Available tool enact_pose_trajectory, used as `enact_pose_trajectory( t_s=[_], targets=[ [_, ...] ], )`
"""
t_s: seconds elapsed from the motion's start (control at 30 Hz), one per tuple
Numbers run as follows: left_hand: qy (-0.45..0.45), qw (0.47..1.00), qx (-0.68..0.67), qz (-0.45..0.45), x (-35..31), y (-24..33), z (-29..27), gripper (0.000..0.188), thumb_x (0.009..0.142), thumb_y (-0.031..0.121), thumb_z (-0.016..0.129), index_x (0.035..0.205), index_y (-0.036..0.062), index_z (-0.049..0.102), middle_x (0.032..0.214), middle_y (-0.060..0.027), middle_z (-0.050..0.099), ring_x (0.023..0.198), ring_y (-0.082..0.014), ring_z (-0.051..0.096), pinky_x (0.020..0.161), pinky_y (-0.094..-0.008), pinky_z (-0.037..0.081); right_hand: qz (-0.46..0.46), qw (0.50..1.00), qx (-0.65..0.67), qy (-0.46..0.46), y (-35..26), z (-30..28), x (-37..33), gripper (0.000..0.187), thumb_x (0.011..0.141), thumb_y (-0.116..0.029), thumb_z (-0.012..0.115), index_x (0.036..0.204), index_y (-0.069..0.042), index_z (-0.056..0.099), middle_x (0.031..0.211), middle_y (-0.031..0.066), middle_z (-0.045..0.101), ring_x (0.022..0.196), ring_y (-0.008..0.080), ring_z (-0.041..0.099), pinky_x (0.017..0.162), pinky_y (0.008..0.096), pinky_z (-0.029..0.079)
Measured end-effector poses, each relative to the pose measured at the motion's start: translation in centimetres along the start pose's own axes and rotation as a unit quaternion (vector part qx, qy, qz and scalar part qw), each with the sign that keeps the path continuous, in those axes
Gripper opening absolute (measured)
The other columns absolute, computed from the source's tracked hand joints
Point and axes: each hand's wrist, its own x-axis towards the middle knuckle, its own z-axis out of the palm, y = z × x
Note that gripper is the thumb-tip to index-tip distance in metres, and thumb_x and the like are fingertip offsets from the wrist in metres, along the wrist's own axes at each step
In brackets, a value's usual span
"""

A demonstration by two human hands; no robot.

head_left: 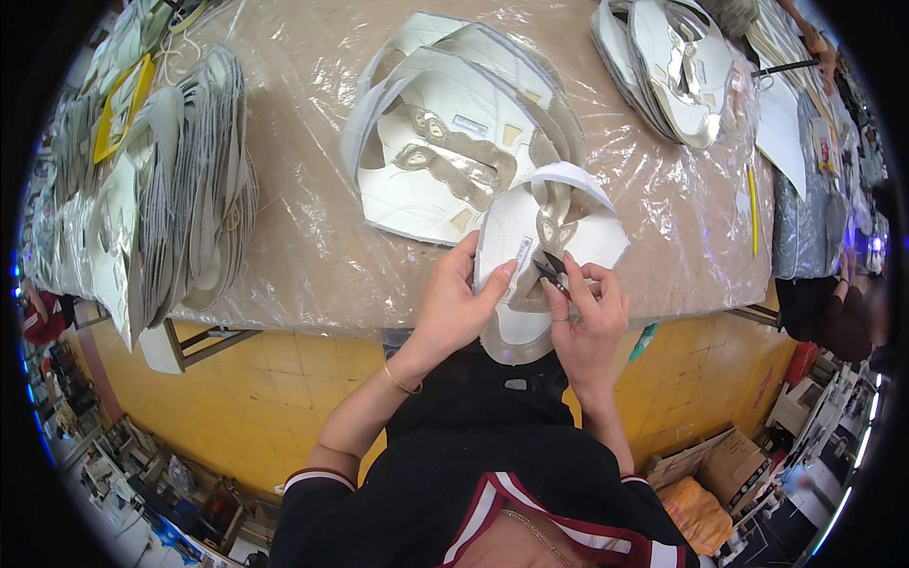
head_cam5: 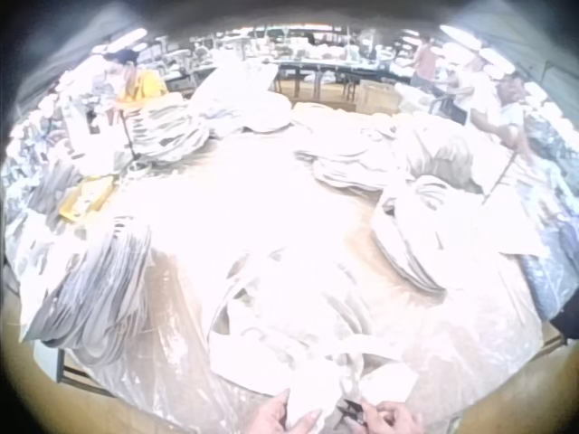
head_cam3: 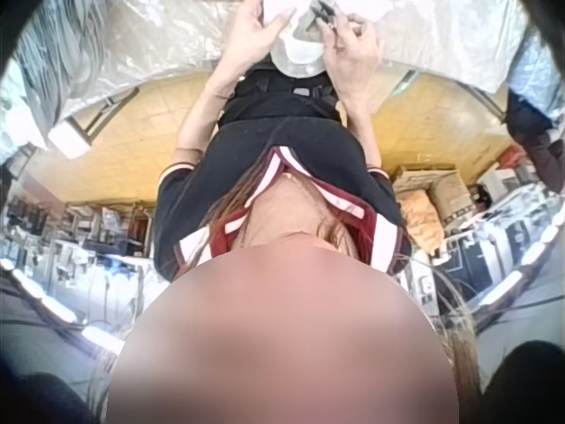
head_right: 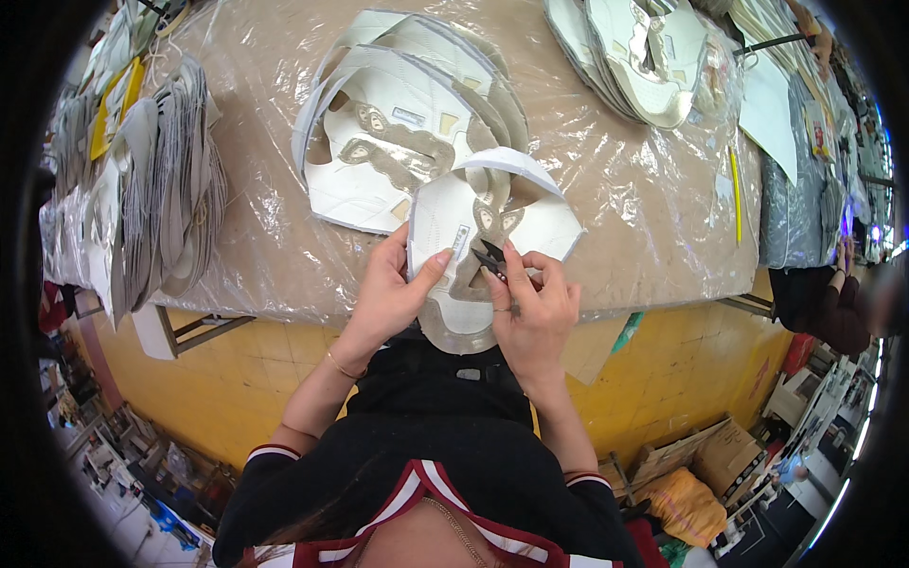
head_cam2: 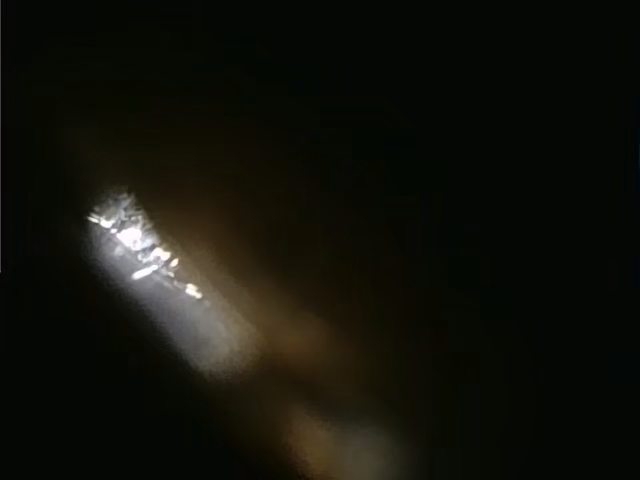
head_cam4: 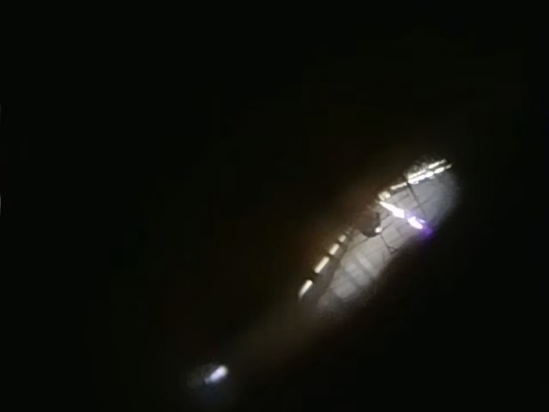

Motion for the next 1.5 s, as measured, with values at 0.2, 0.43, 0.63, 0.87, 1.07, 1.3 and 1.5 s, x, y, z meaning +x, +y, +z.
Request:
enact_pose_trajectory(
  t_s=[0.2,0.43,0.63,0.87,1.07,1.3,1.5],
  targets=[
    [0.024,0.997,-0.074,0.013,-1.2,0.9,1.3,0.037,0.092,-0.001,0.058,0.127,-0.0067,0.048,0.116,-0.0100,0.062,0.106,-0.0118,0.059,0.090,-0.0270,0.047,-0.015,0.999,0.005,0.035,-0.8,-0.8,0.1,0.041,0.075,-0.009,0.078,0.115,-0.008,0.070,0.094,0.0048,0.059,0.071,0.0168,0.051,0.069,0.0307,0.041],
    [0.031,0.991,-0.132,-0.015,-2.8,2.6,2.3,0.039,0.094,0.000,0.058,0.130,-0.0048,0.044,0.122,-0.0099,0.059,0.111,-0.0117,0.057,0.094,-0.0268,0.046,-0.052,0.994,0.029,0.091,-1.5,-2.3,0.3,0.042,0.075,-0.016,0.080,0.116,-0.009,0.070,0.090,0.0018,0.061,0.064,0.0133,0.052,0.065,0.0289,0.036],
    [0.014,0.991,-0.135,0.004,-4.1,4.2,2.5,0.038,0.094,0.002,0.059,0.129,-0.0031,0.045,0.121,-0.0096,0.060,0.111,-0.0118,0.057,0.094,-0.0277,0.047,-0.047,0.994,0.034,0.092,-2.8,-4.9,-0.2,0.043,0.073,-0.013,0.080,0.115,-0.008,0.070,0.089,0.0026,0.061,0.063,0.0140,0.049,0.062,0.0283,0.035],
    [-0.022,0.990,-0.140,0.018,-3.9,4.9,3.5,0.038,0.094,0.003,0.060,0.128,-0.0034,0.045,0.119,-0.0095,0.060,0.109,-0.0119,0.057,0.092,-0.0278,0.047,-0.010,0.995,0.074,0.061,-3.8,-7.1,-0.6,0.043,0.077,0.005,0.075,0.119,-0.001,0.066,0.098,0.0098,0.055,0.079,0.0165,0.055,0.066,0.0247,0.050],
    [-0.029,0.993,-0.113,0.032,-4.1,5.4,4.1,0.037,0.094,0.003,0.059,0.128,-0.0041,0.045,0.118,-0.0099,0.061,0.107,-0.0119,0.058,0.090,-0.0271,0.048,-0.026,0.989,0.043,0.140,-3.3,-6.6,-0.5,0.041,0.073,-0.006,0.080,0.113,-0.005,0.070,0.087,0.0071,0.060,0.064,0.0171,0.050,0.055,0.0278,0.040],
    [-0.018,0.992,-0.114,0.040,-4.0,5.4,4.3,0.038,0.094,0.003,0.059,0.128,-0.0044,0.044,0.119,-0.0103,0.060,0.107,-0.0123,0.058,0.090,-0.0274,0.048,-0.049,0.979,0.087,0.178,-3.2,-5.5,-0.2,0.037,0.076,-0.002,0.079,0.112,-0.002,0.070,0.089,0.0082,0.058,0.064,0.0142,0.050,0.054,0.0244,0.041],
    [-0.006,0.991,-0.131,0.032,-4.0,5.4,4.4,0.038,0.094,0.003,0.059,0.128,-0.0044,0.044,0.119,-0.0109,0.060,0.107,-0.0125,0.059,0.090,-0.0273,0.048,-0.047,0.978,0.108,0.174,-3.1,-5.2,-0.1,0.036,0.077,-0.001,0.078,0.112,-0.002,0.069,0.089,0.0086,0.058,0.065,0.0132,0.053,0.055,0.0232,0.043]
  ],
)
